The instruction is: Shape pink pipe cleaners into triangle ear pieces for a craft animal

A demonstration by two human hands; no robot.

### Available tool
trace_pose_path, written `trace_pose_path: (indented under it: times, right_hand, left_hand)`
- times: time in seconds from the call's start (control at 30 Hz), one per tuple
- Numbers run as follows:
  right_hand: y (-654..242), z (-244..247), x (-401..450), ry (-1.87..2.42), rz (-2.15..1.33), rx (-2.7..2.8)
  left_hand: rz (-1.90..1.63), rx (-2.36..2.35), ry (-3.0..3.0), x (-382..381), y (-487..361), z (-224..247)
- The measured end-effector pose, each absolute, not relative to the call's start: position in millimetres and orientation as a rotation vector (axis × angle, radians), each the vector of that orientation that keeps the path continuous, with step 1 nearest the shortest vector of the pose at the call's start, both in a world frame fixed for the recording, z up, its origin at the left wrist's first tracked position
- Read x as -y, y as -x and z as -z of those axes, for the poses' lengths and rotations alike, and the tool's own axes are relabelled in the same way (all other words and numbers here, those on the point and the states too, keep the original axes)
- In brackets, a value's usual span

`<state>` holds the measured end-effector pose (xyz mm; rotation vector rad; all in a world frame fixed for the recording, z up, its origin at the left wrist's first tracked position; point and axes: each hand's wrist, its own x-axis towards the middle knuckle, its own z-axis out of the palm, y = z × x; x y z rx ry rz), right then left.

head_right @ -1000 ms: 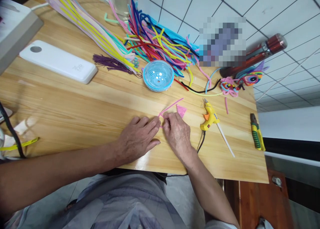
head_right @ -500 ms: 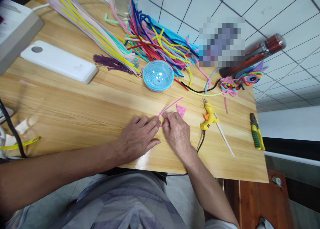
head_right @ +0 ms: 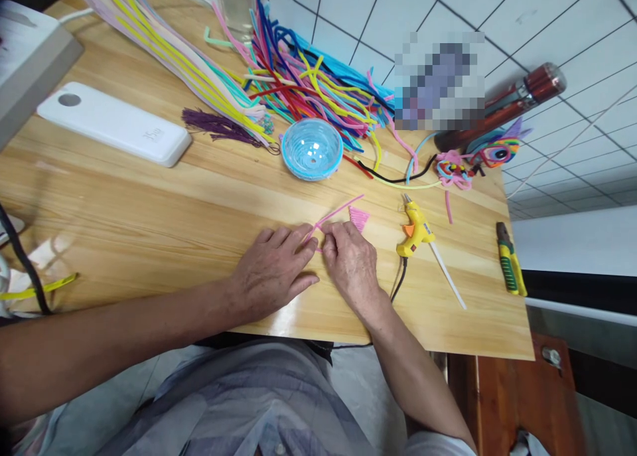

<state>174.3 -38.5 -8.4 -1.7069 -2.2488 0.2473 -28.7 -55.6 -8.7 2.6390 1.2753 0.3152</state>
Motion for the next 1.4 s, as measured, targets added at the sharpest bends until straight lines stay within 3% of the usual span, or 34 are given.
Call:
trace_pose_path:
  times: [1.4]
  right_hand:
    - [-171.9,6.1,38.7,1.703,-0.265,2.213]
  left_hand:
    - [-0.282,-1.178,-2.721,53.5,29.3,11.0]
